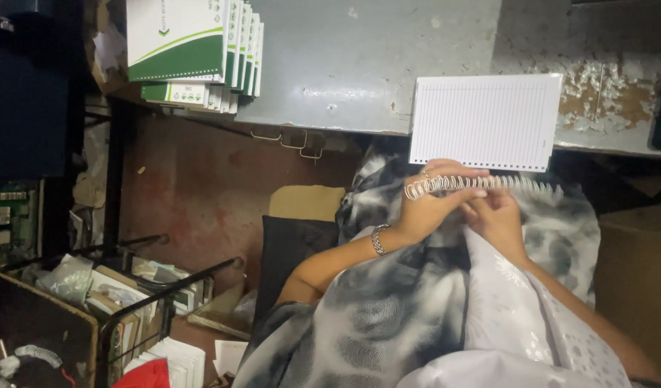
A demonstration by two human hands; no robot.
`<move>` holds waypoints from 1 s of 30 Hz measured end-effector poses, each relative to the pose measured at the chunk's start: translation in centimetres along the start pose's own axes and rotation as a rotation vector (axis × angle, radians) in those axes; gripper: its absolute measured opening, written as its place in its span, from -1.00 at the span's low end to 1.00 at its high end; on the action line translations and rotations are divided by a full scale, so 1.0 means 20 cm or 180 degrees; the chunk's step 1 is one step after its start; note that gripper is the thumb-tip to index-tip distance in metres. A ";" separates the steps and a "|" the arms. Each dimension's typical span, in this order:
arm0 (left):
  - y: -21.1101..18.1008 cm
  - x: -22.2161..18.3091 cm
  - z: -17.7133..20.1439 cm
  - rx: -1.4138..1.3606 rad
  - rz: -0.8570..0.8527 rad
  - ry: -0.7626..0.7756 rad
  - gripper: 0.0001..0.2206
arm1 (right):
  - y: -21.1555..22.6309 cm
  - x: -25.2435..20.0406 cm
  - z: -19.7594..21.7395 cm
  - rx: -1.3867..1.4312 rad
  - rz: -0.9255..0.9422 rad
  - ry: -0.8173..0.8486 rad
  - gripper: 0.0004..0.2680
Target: Manually threading a spiral binding coil through the holes of a notebook to assemble it.
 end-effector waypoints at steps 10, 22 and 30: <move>0.09 0.04 0.05 -0.0166 0.0009 0.0148 -0.71 | 0.09 -0.05 -0.10 0.0720 0.0262 0.0322 -0.79; 0.44 0.38 0.60 0.1151 0.1054 -0.0105 -0.60 | -0.16 0.12 0.03 0.0486 0.0188 -0.0162 -0.76; 0.52 0.35 0.42 -0.0128 0.2038 0.0174 -0.43 | -0.17 0.12 0.04 0.0322 -0.0077 -0.0367 -0.78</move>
Point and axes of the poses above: each hand's wrist, its own x-axis towards the middle knuckle, its own z-axis out of the back of the hand, y = z × x, the point moved 5 cm from there along x, towards the middle knuckle, and after that the axes turned 11 degrees about -y, right-handed, at the moved point
